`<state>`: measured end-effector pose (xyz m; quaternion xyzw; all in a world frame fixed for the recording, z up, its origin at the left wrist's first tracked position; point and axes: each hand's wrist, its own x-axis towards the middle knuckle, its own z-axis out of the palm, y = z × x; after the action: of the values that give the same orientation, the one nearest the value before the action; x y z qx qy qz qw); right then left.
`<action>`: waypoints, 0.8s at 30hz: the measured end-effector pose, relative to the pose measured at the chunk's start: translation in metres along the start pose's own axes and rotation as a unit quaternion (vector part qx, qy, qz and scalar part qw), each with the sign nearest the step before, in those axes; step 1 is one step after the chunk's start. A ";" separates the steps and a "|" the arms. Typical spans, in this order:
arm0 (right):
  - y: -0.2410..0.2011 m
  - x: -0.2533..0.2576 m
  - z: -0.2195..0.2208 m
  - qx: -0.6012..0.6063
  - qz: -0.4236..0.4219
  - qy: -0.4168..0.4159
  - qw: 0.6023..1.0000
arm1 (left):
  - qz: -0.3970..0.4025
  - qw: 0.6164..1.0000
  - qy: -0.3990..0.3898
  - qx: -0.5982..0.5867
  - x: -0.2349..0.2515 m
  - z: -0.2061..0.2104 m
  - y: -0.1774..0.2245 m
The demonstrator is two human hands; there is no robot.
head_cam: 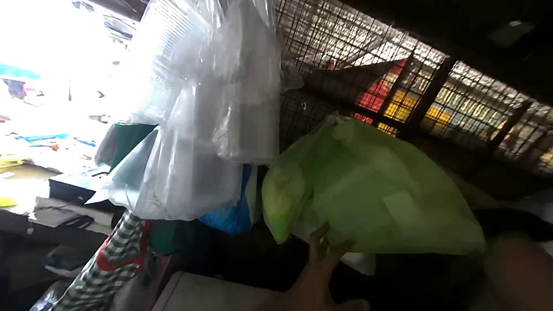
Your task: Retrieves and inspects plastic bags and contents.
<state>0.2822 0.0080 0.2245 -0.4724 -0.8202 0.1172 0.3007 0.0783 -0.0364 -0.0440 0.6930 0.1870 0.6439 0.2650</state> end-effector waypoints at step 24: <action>0.040 0.073 -0.128 -0.282 -0.055 0.093 0.953 | -0.315 0.799 0.334 -0.389 0.045 -0.110 -0.081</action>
<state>0.3598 0.0792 0.3347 -0.5008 -0.8131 -0.1800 0.2362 -0.0192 0.0683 -0.0545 0.1766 0.2053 0.7349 0.6217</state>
